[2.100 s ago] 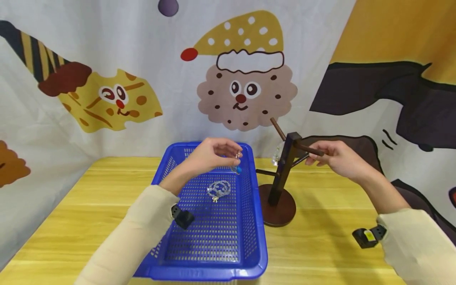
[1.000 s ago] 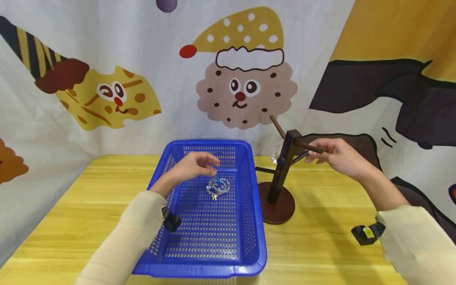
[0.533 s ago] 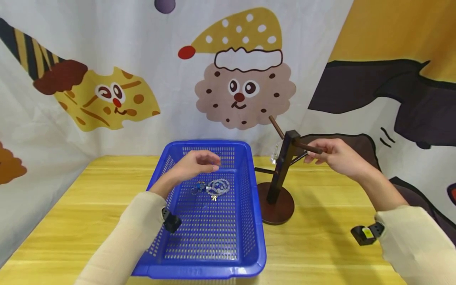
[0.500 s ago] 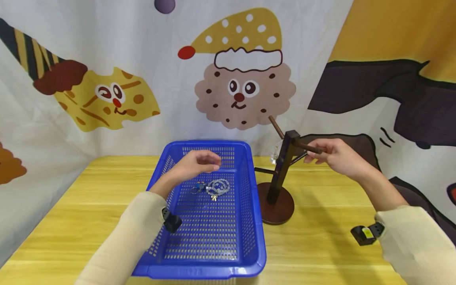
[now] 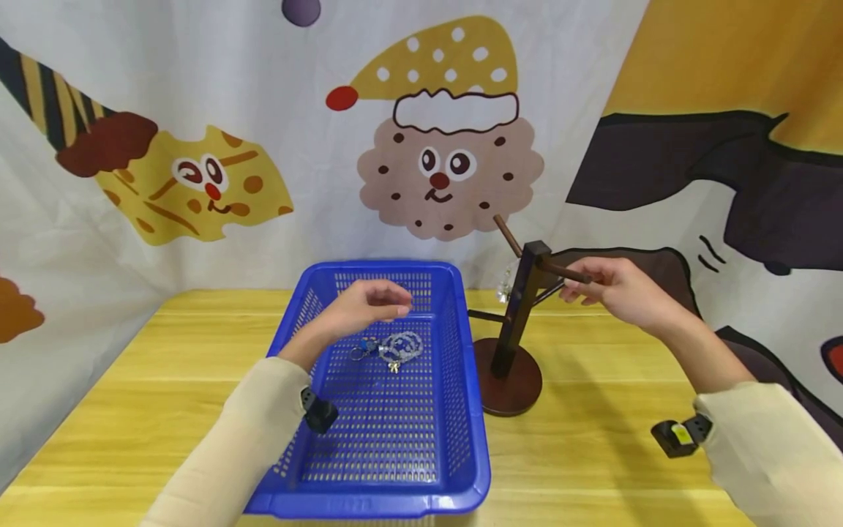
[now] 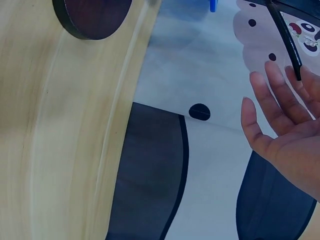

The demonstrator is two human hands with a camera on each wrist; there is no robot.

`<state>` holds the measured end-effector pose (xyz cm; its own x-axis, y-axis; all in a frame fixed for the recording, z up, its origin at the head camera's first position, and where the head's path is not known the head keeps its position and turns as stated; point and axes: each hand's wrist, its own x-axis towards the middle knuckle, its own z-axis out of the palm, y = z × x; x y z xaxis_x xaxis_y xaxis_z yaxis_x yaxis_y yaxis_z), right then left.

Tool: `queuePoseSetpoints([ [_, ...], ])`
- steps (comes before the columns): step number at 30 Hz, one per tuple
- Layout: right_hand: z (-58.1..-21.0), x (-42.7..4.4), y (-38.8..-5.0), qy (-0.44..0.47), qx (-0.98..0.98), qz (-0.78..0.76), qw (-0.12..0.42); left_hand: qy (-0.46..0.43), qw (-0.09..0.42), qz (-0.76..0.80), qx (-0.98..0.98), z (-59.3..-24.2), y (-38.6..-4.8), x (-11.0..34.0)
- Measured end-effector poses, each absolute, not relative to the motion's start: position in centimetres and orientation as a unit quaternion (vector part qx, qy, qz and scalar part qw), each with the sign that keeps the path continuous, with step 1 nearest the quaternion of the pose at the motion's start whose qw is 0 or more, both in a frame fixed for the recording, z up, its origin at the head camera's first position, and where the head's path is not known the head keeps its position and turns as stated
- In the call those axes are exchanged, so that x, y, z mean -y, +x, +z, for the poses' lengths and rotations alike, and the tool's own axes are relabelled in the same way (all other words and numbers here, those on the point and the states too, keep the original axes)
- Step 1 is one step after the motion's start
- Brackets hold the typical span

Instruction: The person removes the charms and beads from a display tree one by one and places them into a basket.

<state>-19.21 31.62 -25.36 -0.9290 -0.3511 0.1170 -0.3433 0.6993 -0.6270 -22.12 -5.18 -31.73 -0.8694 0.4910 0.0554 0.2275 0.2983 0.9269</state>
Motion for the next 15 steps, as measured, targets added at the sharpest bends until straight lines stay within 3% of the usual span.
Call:
queuePoseSetpoints([
  [10,-24.5,-31.3,-18.4,-0.132,-0.952,-0.274,-0.002,0.228,0.125,0.546,-0.796,-31.7,-22.0,5.0],
  [15,-23.1,-31.0,-17.2,-0.106,-0.95,-0.287,-0.059,0.23,0.126,0.547,-0.795,-31.7,-22.0,5.0],
])
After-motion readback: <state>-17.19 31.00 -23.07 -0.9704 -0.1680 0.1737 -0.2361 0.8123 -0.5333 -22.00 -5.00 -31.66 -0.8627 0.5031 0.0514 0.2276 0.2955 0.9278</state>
